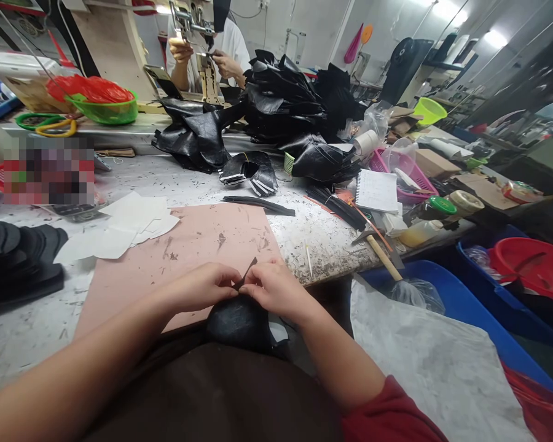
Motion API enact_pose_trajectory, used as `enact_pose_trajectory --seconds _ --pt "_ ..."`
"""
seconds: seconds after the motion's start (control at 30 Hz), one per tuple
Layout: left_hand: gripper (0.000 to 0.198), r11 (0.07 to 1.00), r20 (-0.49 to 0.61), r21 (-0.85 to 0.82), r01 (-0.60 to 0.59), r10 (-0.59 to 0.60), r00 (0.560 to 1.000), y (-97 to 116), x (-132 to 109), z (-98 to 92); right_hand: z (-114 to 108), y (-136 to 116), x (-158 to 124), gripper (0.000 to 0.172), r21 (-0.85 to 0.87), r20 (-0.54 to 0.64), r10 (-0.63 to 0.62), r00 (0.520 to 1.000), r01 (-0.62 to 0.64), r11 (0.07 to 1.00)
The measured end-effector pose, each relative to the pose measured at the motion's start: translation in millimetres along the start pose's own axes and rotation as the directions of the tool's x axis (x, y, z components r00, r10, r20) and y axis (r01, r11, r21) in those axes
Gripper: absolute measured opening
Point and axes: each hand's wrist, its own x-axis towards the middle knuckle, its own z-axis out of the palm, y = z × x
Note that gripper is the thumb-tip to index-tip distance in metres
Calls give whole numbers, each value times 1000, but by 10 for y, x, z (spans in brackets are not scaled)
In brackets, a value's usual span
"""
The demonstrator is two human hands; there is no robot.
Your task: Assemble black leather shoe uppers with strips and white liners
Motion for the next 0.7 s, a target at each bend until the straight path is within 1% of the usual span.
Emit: enact_pose_trajectory --seconds 0.1,0.17,0.23,0.3,0.33,0.37,0.4,0.43,0.47,0.5,0.53,0.6,0.67,0.7 --pt "12 1000 30 13 -14 13 999 -10 7 -13 53 -24 17 16 -62 -8 -8 1000 8 998" --pt "11 1000 23 0 -31 31 999 -24 -4 -19 75 -27 45 16 -83 -39 10 999 -14 996" --pt "11 999 4 -10 -42 42 999 -31 -37 -26 74 -15 69 21 -102 -128 98 987 -111 989" --pt "11 999 -24 -31 -36 35 999 -26 -94 -39 48 1 64 33 -94 -235 199 951 -226 970" --pt "11 998 -53 -53 -30 27 998 -18 -127 -48 30 4 44 35 -57 -243 236 941 -257 965" --pt "11 996 -100 -83 -26 18 995 -9 -162 -59 11 0 10 34 2 -200 245 949 -249 968" --pt "12 993 -163 -118 -30 10 987 1 -197 -72 -5 -12 -35 31 85 -106 222 969 -214 973" --pt "13 987 -236 -155 -43 5 972 8 -233 -85 -17 -34 -89 28 185 30 160 987 -163 969" --pt "14 980 -311 -187 -70 9 951 12 -270 -97 -25 -64 -148 27 270 143 61 988 -99 958" --pt "16 972 -378 -209 -108 22 925 8 -310 -108 -31 -102 -207 28 322 195 -16 981 -48 945" --pt "19 964 -440 -218 -154 44 897 -7 -354 -115 -40 -144 -259 26 346 208 -49 977 -26 938" --pt "25 946 -554 -208 -247 94 827 -80 -464 -123 -83 -229 -316 21 318 192 -30 981 -33 948" --pt "39 931 -652 -205 -303 102 751 -226 -602 -118 -186 -302 -250 19 217 154 20 988 -54 975" --pt "48 924 -690 -228 -308 69 720 -327 -677 -109 -264 -332 -150 19 158 117 27 993 -46 986"
